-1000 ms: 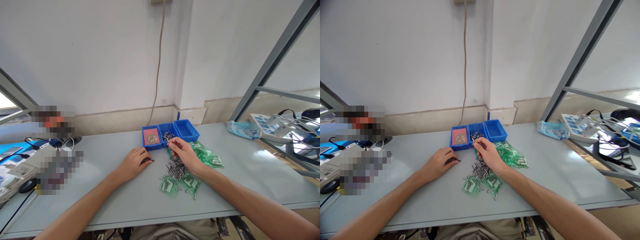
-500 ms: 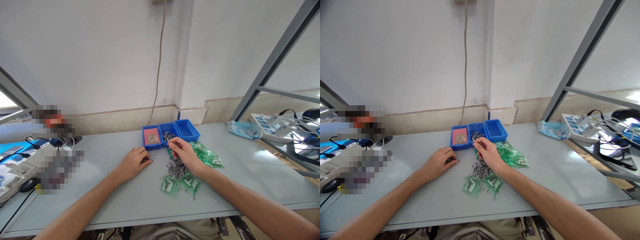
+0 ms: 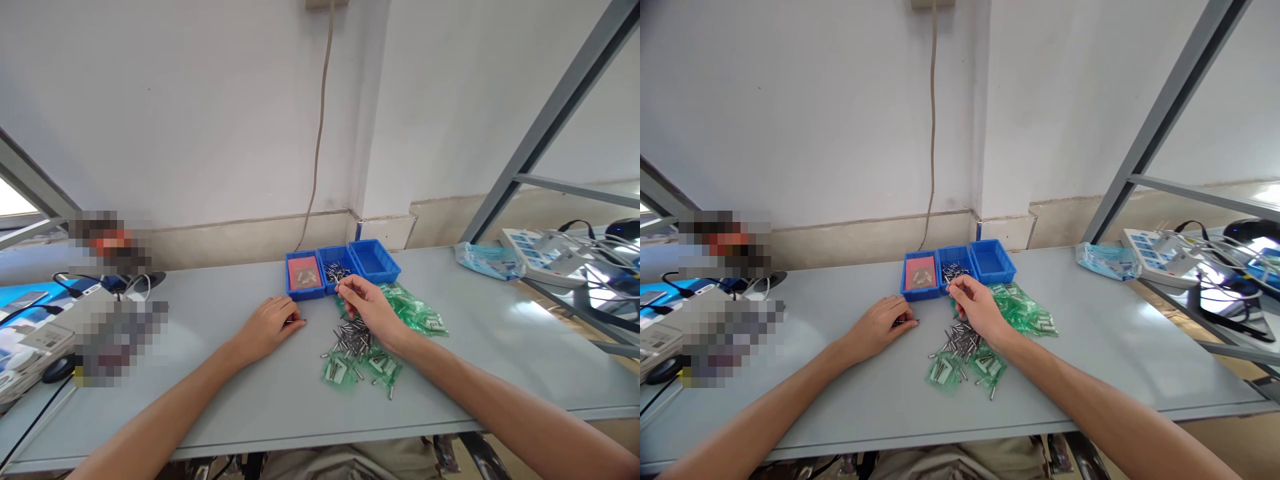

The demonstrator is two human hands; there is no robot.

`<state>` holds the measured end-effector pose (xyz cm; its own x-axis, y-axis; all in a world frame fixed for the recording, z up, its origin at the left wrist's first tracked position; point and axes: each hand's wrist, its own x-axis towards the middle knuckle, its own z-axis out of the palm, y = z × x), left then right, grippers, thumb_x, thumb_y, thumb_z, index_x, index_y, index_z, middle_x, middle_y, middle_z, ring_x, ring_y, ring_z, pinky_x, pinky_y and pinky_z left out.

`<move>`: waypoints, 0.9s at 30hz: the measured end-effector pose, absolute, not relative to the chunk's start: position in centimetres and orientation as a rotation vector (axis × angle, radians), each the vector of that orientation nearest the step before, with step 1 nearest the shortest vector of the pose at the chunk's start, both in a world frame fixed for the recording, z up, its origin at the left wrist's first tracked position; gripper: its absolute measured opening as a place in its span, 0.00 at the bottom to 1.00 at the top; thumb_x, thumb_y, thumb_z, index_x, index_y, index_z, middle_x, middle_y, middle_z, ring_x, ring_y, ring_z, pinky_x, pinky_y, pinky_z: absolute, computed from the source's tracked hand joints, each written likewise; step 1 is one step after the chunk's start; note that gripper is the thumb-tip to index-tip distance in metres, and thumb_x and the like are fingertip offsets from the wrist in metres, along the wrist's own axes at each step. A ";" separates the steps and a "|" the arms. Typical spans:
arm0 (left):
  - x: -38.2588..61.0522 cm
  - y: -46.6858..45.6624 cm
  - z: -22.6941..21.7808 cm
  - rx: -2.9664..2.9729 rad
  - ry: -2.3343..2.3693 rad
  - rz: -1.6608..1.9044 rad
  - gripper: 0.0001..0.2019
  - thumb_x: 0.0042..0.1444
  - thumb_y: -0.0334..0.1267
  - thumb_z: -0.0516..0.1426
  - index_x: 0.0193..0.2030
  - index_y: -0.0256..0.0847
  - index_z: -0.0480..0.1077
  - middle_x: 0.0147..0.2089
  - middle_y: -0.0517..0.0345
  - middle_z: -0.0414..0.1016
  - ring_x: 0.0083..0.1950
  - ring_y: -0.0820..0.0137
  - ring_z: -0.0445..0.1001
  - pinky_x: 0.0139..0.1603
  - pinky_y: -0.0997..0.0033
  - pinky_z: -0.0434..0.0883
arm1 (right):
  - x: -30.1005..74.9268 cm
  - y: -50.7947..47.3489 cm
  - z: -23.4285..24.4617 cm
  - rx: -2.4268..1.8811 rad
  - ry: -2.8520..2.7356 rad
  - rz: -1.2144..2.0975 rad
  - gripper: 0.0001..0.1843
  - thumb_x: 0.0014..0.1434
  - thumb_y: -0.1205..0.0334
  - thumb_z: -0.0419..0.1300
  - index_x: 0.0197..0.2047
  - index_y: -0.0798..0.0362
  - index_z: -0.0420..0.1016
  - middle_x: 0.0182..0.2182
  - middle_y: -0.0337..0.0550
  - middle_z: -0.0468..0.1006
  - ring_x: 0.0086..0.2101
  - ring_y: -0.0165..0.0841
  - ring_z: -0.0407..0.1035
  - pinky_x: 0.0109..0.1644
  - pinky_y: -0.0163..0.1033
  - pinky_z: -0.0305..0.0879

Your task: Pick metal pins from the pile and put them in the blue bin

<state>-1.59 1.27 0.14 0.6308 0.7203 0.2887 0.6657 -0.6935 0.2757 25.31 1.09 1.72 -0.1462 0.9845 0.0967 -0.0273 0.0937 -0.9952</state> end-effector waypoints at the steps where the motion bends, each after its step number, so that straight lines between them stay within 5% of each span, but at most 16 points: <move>1: -1.6 1.3 0.1 2.701 1.156 0.569 0.12 0.73 0.46 0.55 0.41 0.42 0.68 0.40 0.57 0.75 0.41 0.64 0.71 0.45 0.63 0.66 | 25.3 1.1 1.7 -1.042 -1.346 1.260 0.19 0.61 0.42 0.65 0.40 0.50 0.74 0.32 0.37 0.69 0.28 0.29 0.63 0.29 0.36 0.63; 9: -1.7 1.4 -0.1 2.698 1.151 0.550 0.12 0.74 0.46 0.54 0.41 0.41 0.68 0.40 0.58 0.74 0.41 0.65 0.70 0.45 0.63 0.65 | 25.3 0.9 1.9 -0.964 -1.396 1.301 0.19 0.65 0.41 0.61 0.42 0.50 0.76 0.32 0.36 0.70 0.25 0.27 0.61 0.29 0.36 0.60; 27: -1.5 1.2 0.2 2.687 1.143 0.577 0.15 0.75 0.48 0.53 0.39 0.41 0.67 0.40 0.57 0.73 0.41 0.65 0.70 0.45 0.62 0.66 | 25.6 1.4 1.1 -1.055 -1.477 1.097 0.15 0.57 0.47 0.70 0.37 0.48 0.74 0.29 0.37 0.68 0.29 0.33 0.61 0.28 0.37 0.61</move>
<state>-1.50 1.23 0.16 0.6324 0.7206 0.2842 0.6568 -0.6933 0.2965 25.64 1.43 1.10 -0.1458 0.9686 0.2015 0.0863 0.2154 -0.9727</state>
